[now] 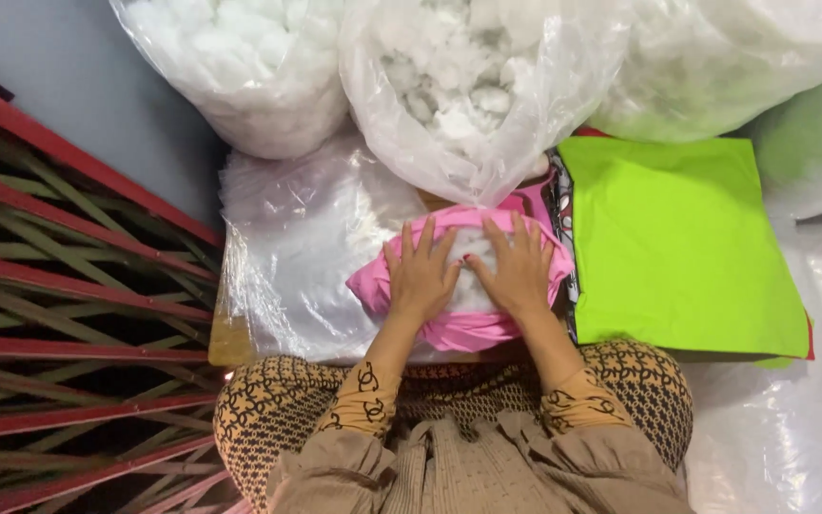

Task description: Stuffing a pink fabric pillowcase with white polyester fiberfill material from large storage bags.

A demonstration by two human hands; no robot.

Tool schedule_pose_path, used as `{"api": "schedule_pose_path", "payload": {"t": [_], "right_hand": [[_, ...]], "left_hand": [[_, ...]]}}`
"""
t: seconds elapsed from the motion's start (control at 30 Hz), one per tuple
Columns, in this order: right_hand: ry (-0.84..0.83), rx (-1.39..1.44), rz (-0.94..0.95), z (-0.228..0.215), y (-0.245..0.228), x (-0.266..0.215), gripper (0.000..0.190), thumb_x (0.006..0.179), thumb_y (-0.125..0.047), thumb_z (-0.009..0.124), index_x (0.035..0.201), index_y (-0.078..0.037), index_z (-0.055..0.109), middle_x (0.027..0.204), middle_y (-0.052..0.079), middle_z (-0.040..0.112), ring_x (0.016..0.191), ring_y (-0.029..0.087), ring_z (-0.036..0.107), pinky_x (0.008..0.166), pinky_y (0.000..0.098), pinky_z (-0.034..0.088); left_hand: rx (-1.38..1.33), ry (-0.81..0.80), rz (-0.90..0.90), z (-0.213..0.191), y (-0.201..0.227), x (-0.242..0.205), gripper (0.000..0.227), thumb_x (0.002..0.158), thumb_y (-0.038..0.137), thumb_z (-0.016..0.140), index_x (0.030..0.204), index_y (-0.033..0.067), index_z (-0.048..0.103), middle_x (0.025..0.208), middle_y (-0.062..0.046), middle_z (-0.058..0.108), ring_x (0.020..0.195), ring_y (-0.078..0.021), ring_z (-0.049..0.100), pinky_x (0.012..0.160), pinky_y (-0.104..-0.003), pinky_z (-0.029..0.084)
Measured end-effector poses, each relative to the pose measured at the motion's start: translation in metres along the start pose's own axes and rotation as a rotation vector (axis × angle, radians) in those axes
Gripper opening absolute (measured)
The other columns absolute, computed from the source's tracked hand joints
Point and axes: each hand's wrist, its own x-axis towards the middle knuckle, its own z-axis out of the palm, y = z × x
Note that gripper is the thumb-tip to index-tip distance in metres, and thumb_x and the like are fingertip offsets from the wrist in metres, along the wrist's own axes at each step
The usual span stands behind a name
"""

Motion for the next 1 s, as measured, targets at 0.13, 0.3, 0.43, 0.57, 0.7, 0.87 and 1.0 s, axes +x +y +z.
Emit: {"api": "schedule_pose_path", "payload": {"t": [0.13,0.3,0.43,0.57,0.7,0.87,1.0], "right_hand": [[0.02,0.009,-0.018,-0.043,-0.014,0.001,0.069,0.091,-0.064,0.062,0.15,-0.031,0.052,0.154,0.017,0.047,0.141,0.048,0.043,0.106,0.064,0.039],[0.089,0.115,-0.093,-0.094,-0.028,0.037,0.056,0.09,-0.037,0.075,0.141,-0.018,0.062,0.138,0.018,0.06,0.128,0.039,0.059,0.102,0.0506,0.049],[0.15,0.129,-0.175,-0.103,-0.029,0.125,0.053,0.093,-0.034,0.075,0.142,-0.019,0.061,0.133,0.014,0.061,0.128,0.033,0.061,0.104,0.0455,0.049],[-0.007,0.102,-0.163,-0.077,-0.034,0.224,0.06,0.089,-0.028,0.076,0.144,-0.015,0.054,0.143,0.02,0.048,0.126,0.042,0.054,0.095,0.0553,0.05],[-0.231,-0.206,-0.043,-0.043,-0.033,0.279,0.077,0.089,-0.035,0.067,0.158,-0.026,0.034,0.162,0.021,0.017,0.138,0.058,0.025,0.097,0.0759,0.04],[-0.614,-0.093,0.226,-0.003,-0.022,0.278,0.069,0.098,-0.031,0.046,0.161,-0.034,0.016,0.166,0.021,-0.006,0.13,0.057,0.033,0.101,0.0705,0.04],[-0.276,-0.178,-0.119,0.098,0.045,0.269,0.025,0.092,-0.003,0.048,0.107,-0.005,0.068,0.101,0.022,0.066,0.075,0.042,0.071,0.063,0.0518,0.059]], "left_hand": [[-0.079,0.063,-0.008,-0.055,0.026,0.002,0.055,0.099,0.048,0.048,0.151,0.0311,0.046,0.166,-0.005,0.028,0.152,-0.0447,0.021,0.112,-0.077,0.023],[-0.196,0.254,0.039,-0.1,0.039,0.037,0.044,0.102,0.04,0.05,0.138,0.0189,0.061,0.156,-0.014,0.042,0.15,-0.0444,0.029,0.115,-0.073,0.022],[-0.172,0.337,0.008,-0.085,0.017,0.119,0.045,0.1,0.039,0.055,0.14,0.0188,0.059,0.149,-0.014,0.048,0.148,-0.0422,0.035,0.114,-0.065,0.033],[-0.258,0.265,-0.06,-0.073,0.004,0.204,0.055,0.092,0.018,0.06,0.145,0.0154,0.046,0.147,-0.018,0.044,0.142,-0.0391,0.04,0.106,-0.055,0.044],[-0.067,0.004,-0.158,-0.052,0.01,0.258,0.086,0.094,0.016,0.063,0.161,0.0304,0.011,0.167,-0.017,0.008,0.149,-0.0504,0.021,0.111,-0.053,0.042],[-0.118,-0.287,-0.225,0.007,-0.001,0.285,0.078,0.098,0.019,0.047,0.162,0.0324,0.005,0.168,-0.01,-0.018,0.152,-0.0528,0.004,0.114,-0.056,0.037],[-0.072,-0.179,-0.152,0.056,-0.011,0.284,0.035,0.086,-0.007,0.046,0.102,0.0026,0.075,0.098,-0.018,0.073,0.09,-0.0391,0.073,0.076,-0.051,0.059]]}}
